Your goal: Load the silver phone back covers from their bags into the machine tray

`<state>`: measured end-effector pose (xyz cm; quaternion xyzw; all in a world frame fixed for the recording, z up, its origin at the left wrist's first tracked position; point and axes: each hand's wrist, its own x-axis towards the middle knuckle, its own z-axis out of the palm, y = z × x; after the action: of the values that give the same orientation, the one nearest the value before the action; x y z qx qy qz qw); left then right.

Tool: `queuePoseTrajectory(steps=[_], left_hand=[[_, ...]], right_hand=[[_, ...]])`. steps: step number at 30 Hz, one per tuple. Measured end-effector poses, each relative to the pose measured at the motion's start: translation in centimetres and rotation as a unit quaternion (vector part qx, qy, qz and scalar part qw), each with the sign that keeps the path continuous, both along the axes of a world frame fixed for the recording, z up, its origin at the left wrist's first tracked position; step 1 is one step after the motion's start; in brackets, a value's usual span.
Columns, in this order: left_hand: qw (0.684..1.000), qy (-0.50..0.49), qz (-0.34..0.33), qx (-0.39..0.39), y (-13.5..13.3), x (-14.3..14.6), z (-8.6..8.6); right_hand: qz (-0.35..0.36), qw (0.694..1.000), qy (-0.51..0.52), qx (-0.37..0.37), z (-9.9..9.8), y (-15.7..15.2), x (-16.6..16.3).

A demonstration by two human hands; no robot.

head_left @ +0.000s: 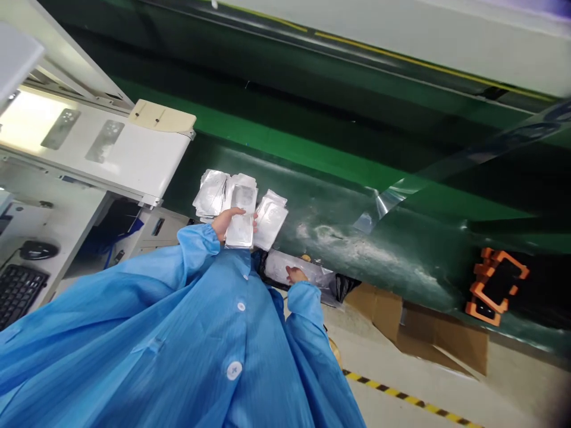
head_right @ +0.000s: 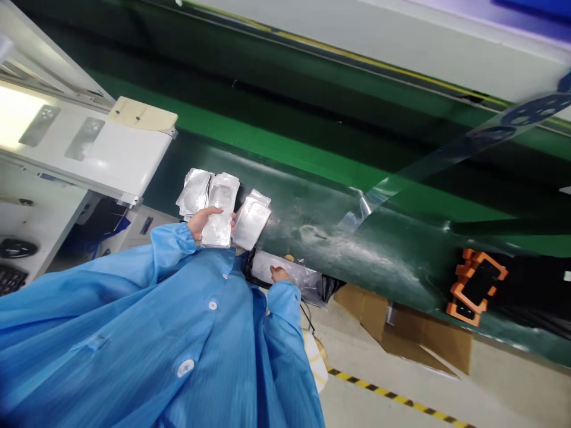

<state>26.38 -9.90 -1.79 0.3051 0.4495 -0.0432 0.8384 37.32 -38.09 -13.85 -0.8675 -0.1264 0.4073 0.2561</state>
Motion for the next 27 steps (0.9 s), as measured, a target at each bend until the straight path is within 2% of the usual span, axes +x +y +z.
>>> queuePoseTrajectory(steps=[2, 4, 7, 9, 11, 14, 18, 22, 25, 27], left_hand=[[1.0, 0.021, 0.013, -0.004, -0.5, -0.2, 0.8], [0.999, 0.018, -0.03, -0.033, -1.4, -0.8, 1.8], [0.987, -0.028, -0.136, -0.086, -3.7, -2.7, 3.6], [0.977, -0.058, -0.182, -0.092, -5.4, -4.5, 4.5], [0.967, -0.088, -0.217, -0.103, -6.5, -6.4, 5.1], [0.955, -0.145, -0.232, -0.114, -6.3, -8.8, 5.0], [0.942, -0.231, -0.228, -0.083, -3.1, -10.8, 4.7], [0.947, -0.267, -0.18, -0.022, 2.3, -13.4, 5.8], [0.954, -0.281, -0.106, 0.009, 6.7, -16.7, 6.5], [0.959, -0.28, -0.051, 0.011, 9.4, -19.6, 6.6]], right_hand=[[0.027, 0.999, 0.039, 0.018, 1.7, 0.7, -0.1], [0.045, 0.993, 0.075, 0.085, 4.4, 1.7, -0.3], [-0.026, 0.955, 0.11, 0.274, 9.4, 4.3, -0.7], [-0.072, 0.927, 0.096, 0.354, 12.5, 6.5, -0.9], [-0.042, 0.924, 0.073, 0.374, 14.7, 8.6, -0.9], [0.056, 0.923, 0.074, 0.373, 16.9, 11.4, -0.7], [0.198, 0.918, 0.083, 0.332, 19.9, 15.7, -0.9], [0.311, 0.898, 0.034, 0.31, 23.7, 23.1, -2.6], [0.353, 0.874, 0.025, 0.332, 25.3, 30.5, -4.7], [0.322, 0.873, -0.003, 0.366, 25.1, 36.1, -6.1]])
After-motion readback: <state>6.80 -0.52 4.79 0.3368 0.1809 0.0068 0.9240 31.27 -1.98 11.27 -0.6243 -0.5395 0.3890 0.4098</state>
